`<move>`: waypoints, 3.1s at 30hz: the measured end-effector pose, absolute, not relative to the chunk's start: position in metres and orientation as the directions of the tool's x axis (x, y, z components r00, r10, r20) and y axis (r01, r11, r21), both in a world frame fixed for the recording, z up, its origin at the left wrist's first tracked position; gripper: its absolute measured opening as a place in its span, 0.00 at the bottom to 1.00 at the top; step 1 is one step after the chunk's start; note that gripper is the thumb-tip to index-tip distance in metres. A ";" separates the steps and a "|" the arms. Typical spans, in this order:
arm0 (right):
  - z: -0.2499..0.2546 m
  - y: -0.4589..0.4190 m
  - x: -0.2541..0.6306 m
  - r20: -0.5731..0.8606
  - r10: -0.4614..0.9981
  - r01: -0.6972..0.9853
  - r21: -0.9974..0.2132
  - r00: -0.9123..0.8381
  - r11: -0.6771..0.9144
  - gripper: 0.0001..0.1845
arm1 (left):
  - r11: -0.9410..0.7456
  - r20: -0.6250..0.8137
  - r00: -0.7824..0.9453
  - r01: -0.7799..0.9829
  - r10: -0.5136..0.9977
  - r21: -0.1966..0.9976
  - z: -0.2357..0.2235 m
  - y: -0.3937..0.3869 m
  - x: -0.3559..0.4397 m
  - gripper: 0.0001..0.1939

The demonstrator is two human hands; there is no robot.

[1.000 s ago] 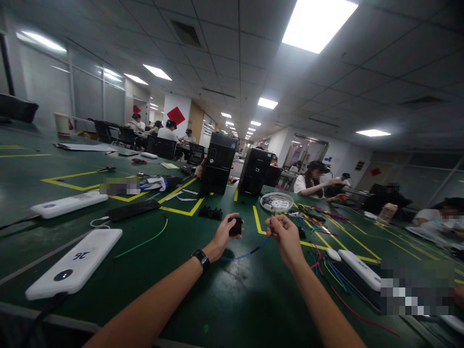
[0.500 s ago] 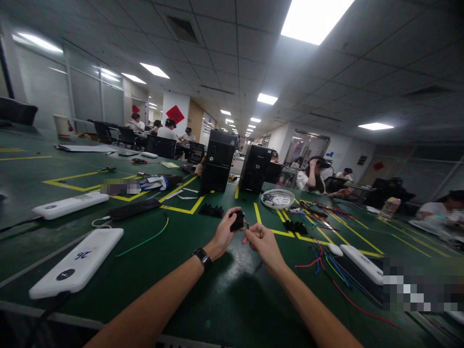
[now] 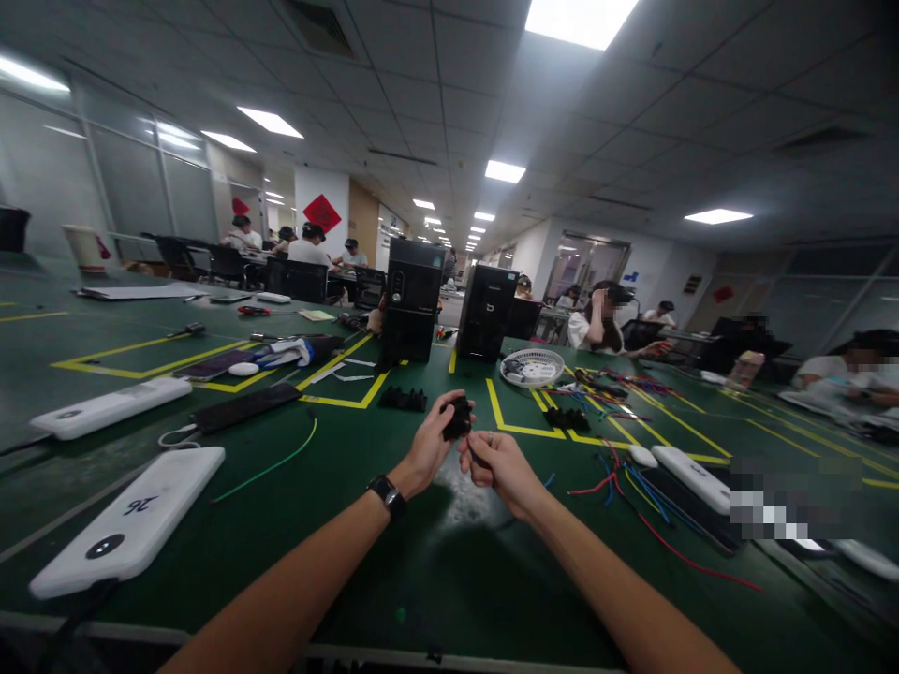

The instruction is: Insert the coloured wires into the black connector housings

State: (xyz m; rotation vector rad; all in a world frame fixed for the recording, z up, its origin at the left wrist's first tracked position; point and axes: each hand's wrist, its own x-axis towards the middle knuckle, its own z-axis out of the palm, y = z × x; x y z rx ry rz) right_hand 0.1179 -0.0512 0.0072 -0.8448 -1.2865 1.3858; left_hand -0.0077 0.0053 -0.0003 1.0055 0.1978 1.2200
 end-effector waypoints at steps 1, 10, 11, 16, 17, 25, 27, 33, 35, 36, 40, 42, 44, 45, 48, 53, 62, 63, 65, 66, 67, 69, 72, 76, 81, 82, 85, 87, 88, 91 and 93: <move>0.007 -0.051 0.118 0.136 0.964 -0.210 -0.974 -0.230 0.087 0.19 | -0.003 0.374 0.395 -0.685 0.839 0.729 0.000 0.004 -0.008 0.15; 0.006 -0.051 0.119 0.109 0.975 -0.212 -0.975 -0.195 0.066 0.22 | 0.027 0.344 0.439 -0.647 0.830 0.762 0.002 -0.001 -0.008 0.18; 0.007 -0.051 0.118 0.111 0.975 -0.215 -0.974 -0.190 0.070 0.21 | 0.028 0.343 0.437 -0.649 0.831 0.760 0.002 -0.001 -0.007 0.17; 0.009 -0.054 0.117 0.103 0.979 -0.223 -0.973 -0.176 0.062 0.21 | 0.040 0.346 0.450 -0.654 0.824 0.755 0.001 -0.002 -0.007 0.18; 0.009 -0.054 0.117 0.096 0.979 -0.223 -0.973 -0.180 0.054 0.21 | 0.043 0.345 0.457 -0.649 0.820 0.759 0.001 -0.003 -0.007 0.18; 0.007 -0.052 0.120 -0.018 0.975 -0.178 -0.982 -0.222 -0.059 0.25 | -0.042 0.392 0.462 -0.604 0.795 0.796 -0.001 -0.002 -0.007 0.19; 0.008 -0.052 0.121 -0.049 0.970 -0.159 -0.983 -0.237 -0.089 0.25 | -0.088 0.421 0.453 -0.592 0.785 0.801 -0.002 -0.001 -0.008 0.19; 0.011 -0.055 0.123 -0.125 0.938 -0.174 -0.966 -0.324 -0.189 0.24 | -0.265 0.480 0.404 -0.483 0.778 0.835 0.000 -0.004 -0.013 0.18; 0.011 -0.055 0.123 -0.134 0.928 -0.178 -0.962 -0.349 -0.206 0.23 | -0.342 0.509 0.387 -0.424 0.769 0.839 0.002 -0.006 -0.016 0.18; 0.011 -0.055 0.123 -0.138 0.924 -0.176 -0.961 -0.357 -0.212 0.23 | -0.371 0.522 0.379 -0.403 0.764 0.837 0.002 -0.007 -0.017 0.18; 0.008 -0.054 0.122 -0.139 0.912 -0.166 -0.962 -0.385 -0.217 0.24 | -0.397 0.535 0.345 -0.397 0.771 0.827 0.003 -0.013 -0.015 0.19; 0.006 -0.053 0.123 -0.130 0.912 -0.156 -0.967 -0.390 -0.204 0.25 | -0.376 0.524 0.335 -0.415 0.783 0.828 0.003 -0.015 -0.013 0.20; 0.005 -0.052 0.123 -0.124 0.913 -0.134 -0.973 -0.388 -0.189 0.27 | -0.376 0.518 0.328 -0.408 0.790 0.832 0.003 -0.016 -0.012 0.21; 0.006 -0.053 0.124 -0.127 0.911 -0.123 -0.974 -0.393 -0.189 0.27 | -0.392 0.522 0.325 -0.389 0.788 0.834 0.003 -0.017 -0.012 0.21; 0.013 -0.056 0.125 -0.138 0.904 -0.118 -0.972 -0.404 -0.202 0.26 | -0.467 0.553 0.324 -0.307 0.768 0.829 0.004 -0.016 -0.013 0.21; 0.019 -0.059 0.125 -0.150 0.904 -0.113 -0.971 -0.399 -0.212 0.27 | -0.474 0.562 0.316 -0.316 0.764 0.822 0.003 -0.016 -0.013 0.22; 0.009 -0.053 0.131 -0.198 0.887 -0.061 -0.968 -0.417 -0.245 0.28 | -0.556 0.585 0.324 -0.185 0.744 0.810 0.000 -0.018 -0.013 0.21; 0.009 -0.053 0.132 -0.195 0.883 -0.067 -0.967 -0.426 -0.246 0.28 | -0.567 0.589 0.330 -0.169 0.738 0.806 0.000 -0.017 -0.014 0.21; 0.007 -0.051 0.132 -0.189 0.879 -0.090 -0.964 -0.438 -0.252 0.27 | -0.578 0.588 0.337 -0.142 0.735 0.804 -0.002 -0.016 -0.015 0.21; 0.006 -0.050 0.131 -0.184 0.880 -0.102 -0.962 -0.438 -0.252 0.27 | -0.577 0.583 0.336 -0.130 0.740 0.807 -0.003 -0.014 -0.015 0.21; 0.005 -0.049 0.130 -0.177 0.886 -0.108 -0.963 -0.428 -0.245 0.27 | -0.570 0.575 0.330 -0.123 0.748 0.812 -0.003 -0.013 -0.014 0.21; 0.002 -0.047 0.126 -0.138 0.910 -0.105 -0.975 -0.391 -0.193 0.27 | -0.538 0.551 0.313 -0.135 0.773 0.832 -0.003 -0.010 -0.012 0.21; -0.001 -0.046 0.119 -0.022 0.944 -0.037 -0.999 -0.329 -0.036 0.27 | -0.450 0.501 0.304 -0.225 0.811 0.865 -0.001 -0.004 -0.009 0.20; -0.004 -0.051 0.115 0.140 0.947 0.280 -0.933 -0.289 0.224 0.17 | -0.318 0.416 0.256 -0.350 0.872 0.881 -0.001 0.007 -0.012 0.20; -0.003 -0.058 0.111 0.339 0.911 0.630 -0.661 -0.234 0.408 0.15 | -0.291 0.358 0.158 -0.336 0.920 0.896 -0.011 0.018 -0.018 0.20; -0.001 -0.058 0.110 0.358 0.907 0.662 -0.628 -0.221 0.409 0.15 | -0.283 0.347 0.143 -0.344 0.927 0.895 -0.013 0.019 -0.017 0.20; 0.009 -0.058 0.112 0.409 0.896 0.716 -0.574 -0.171 0.398 0.17 | -0.246 0.314 0.114 -0.396 0.943 0.885 -0.016 0.019 -0.010 0.21; 0.014 -0.059 0.114 0.458 0.879 0.747 -0.537 -0.131 0.391 0.18 | -0.216 0.289 0.102 -0.446 0.952 0.869 -0.016 0.017 -0.005 0.20; 0.015 -0.060 0.114 0.480 0.869 0.766 -0.513 -0.118 0.387 0.19 | -0.196 0.271 0.095 -0.474 0.958 0.858 -0.015 0.016 -0.002 0.20; 0.013 -0.063 0.109 0.500 0.856 0.841 -0.399 -0.133 0.364 0.20 | -0.123 0.209 0.086 -0.570 0.974 0.812 -0.010 0.011 0.001 0.20; 0.008 -0.065 0.103 0.464 0.869 0.895 -0.296 -0.172 0.335 0.21 | -0.092 0.199 0.102 -0.630 0.975 0.771 -0.006 0.008 0.000 0.20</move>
